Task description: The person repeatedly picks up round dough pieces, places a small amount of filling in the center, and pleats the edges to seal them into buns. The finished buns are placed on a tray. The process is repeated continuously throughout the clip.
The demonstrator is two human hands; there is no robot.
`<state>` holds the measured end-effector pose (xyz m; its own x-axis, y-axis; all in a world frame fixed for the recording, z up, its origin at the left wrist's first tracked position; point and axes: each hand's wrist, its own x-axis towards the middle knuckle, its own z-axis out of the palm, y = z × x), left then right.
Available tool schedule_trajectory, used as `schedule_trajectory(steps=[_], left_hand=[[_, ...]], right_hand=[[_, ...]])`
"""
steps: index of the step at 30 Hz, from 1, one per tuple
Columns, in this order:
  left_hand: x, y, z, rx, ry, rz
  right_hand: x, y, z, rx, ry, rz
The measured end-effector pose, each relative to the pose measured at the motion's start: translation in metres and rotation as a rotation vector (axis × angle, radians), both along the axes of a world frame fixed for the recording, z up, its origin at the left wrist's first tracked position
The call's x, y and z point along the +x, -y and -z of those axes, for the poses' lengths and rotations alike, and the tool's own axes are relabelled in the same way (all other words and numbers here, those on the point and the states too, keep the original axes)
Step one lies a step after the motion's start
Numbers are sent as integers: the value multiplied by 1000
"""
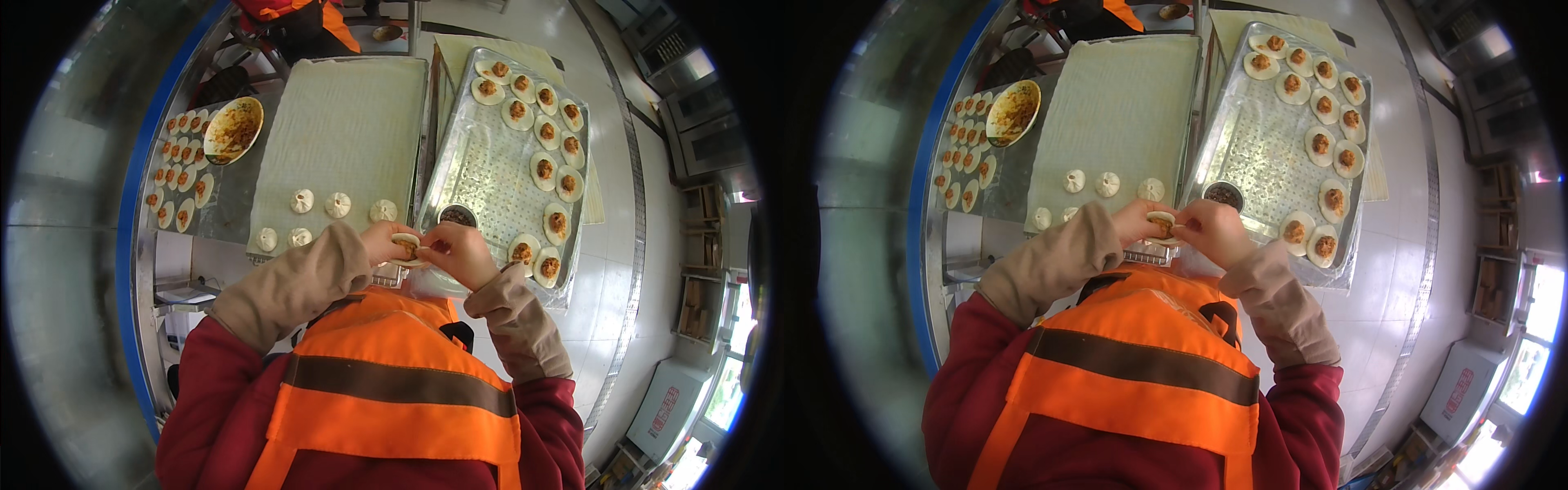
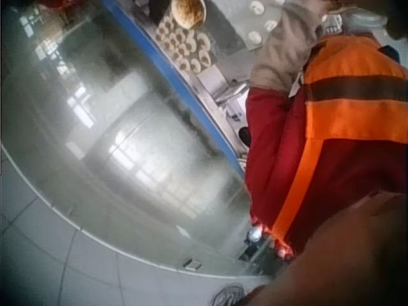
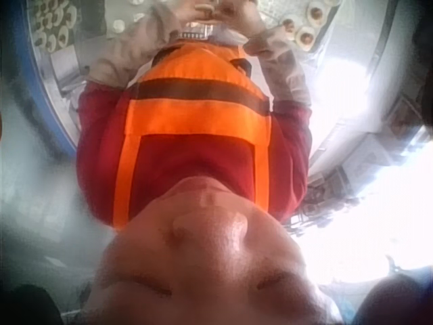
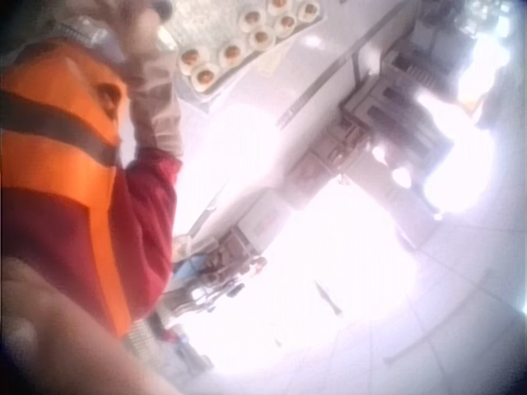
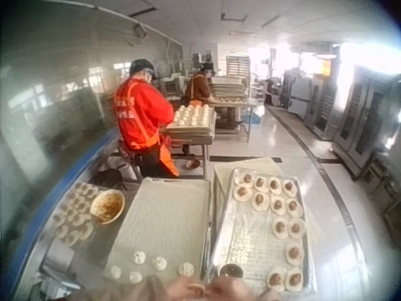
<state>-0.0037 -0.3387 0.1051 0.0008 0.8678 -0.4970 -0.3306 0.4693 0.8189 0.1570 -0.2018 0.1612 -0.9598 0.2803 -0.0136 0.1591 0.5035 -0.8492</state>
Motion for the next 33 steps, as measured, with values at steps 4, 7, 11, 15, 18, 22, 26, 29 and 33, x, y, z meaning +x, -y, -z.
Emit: schedule_trajectory(steps=[4,7,11,15,18,22,26,29,33], left_hand=[[0,-2,-6,-14,-94,77],[1,-7,-18,46,-276,227],[-4,-9,-30,-122,384,-54],[-6,-13,-31,-52,421,-74],[-4,-17,-28,-23,321,-33],[-1,-20,-24,-19,214,-1],[1,-18,-18,-66,89,61],[1,-19,-16,-42,31,105],[-6,-24,-23,-50,13,222]], right_hand=[[-2,3,2,227,-278,-67],[-1,-3,4,-27,-40,41],[4,-10,10,-272,67,166],[8,-2,10,-287,56,259],[7,1,4,243,-424,64],[4,1,-4,28,-236,226],[4,2,-4,147,-128,104],[3,-2,-2,424,-406,-55],[1,-13,0,-20,-76,48]])
